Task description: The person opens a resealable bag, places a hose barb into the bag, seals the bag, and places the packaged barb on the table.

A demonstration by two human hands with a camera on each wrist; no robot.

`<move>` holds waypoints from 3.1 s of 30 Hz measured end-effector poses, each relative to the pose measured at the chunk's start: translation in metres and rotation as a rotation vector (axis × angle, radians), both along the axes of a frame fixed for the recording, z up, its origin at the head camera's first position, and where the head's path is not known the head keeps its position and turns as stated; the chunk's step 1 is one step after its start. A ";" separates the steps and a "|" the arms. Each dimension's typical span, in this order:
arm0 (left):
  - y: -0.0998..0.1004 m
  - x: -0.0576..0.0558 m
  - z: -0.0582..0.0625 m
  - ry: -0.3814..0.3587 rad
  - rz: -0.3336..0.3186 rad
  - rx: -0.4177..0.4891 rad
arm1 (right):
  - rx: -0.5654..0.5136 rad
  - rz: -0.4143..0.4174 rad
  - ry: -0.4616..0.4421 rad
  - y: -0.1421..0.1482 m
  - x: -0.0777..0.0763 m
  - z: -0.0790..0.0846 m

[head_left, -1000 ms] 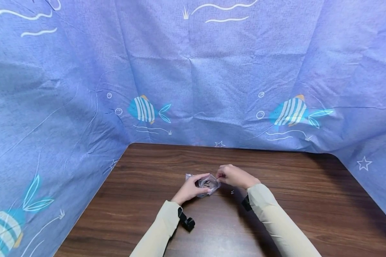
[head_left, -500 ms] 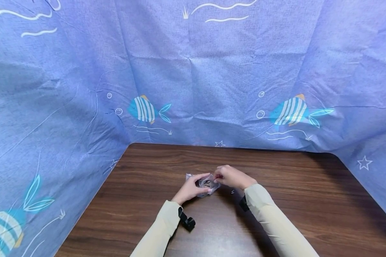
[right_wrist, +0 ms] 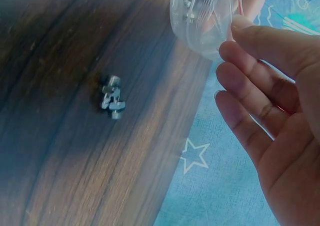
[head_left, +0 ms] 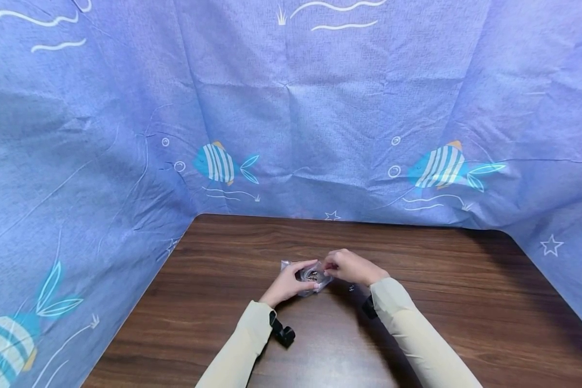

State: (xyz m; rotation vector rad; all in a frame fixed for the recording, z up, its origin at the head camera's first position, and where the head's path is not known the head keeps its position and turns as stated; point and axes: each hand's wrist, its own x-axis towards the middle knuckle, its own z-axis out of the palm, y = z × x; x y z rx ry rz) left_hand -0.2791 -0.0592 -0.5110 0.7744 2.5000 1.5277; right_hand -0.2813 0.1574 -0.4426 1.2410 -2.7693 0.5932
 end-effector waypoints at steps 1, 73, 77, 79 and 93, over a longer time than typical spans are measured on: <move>0.000 0.000 0.000 0.001 0.001 -0.003 | 0.001 -0.007 -0.006 0.001 0.000 0.000; 0.001 0.000 -0.001 -0.017 0.008 -0.030 | 0.034 0.076 -0.006 0.058 0.015 -0.015; 0.001 0.000 -0.001 -0.013 0.011 -0.034 | 0.042 0.055 -0.026 0.057 0.015 -0.015; 0.001 0.000 -0.001 -0.012 0.011 -0.038 | 0.047 0.045 -0.032 0.057 0.014 -0.016; 0.000 0.001 -0.003 0.008 0.011 -0.031 | 0.069 0.064 0.007 0.055 0.017 -0.014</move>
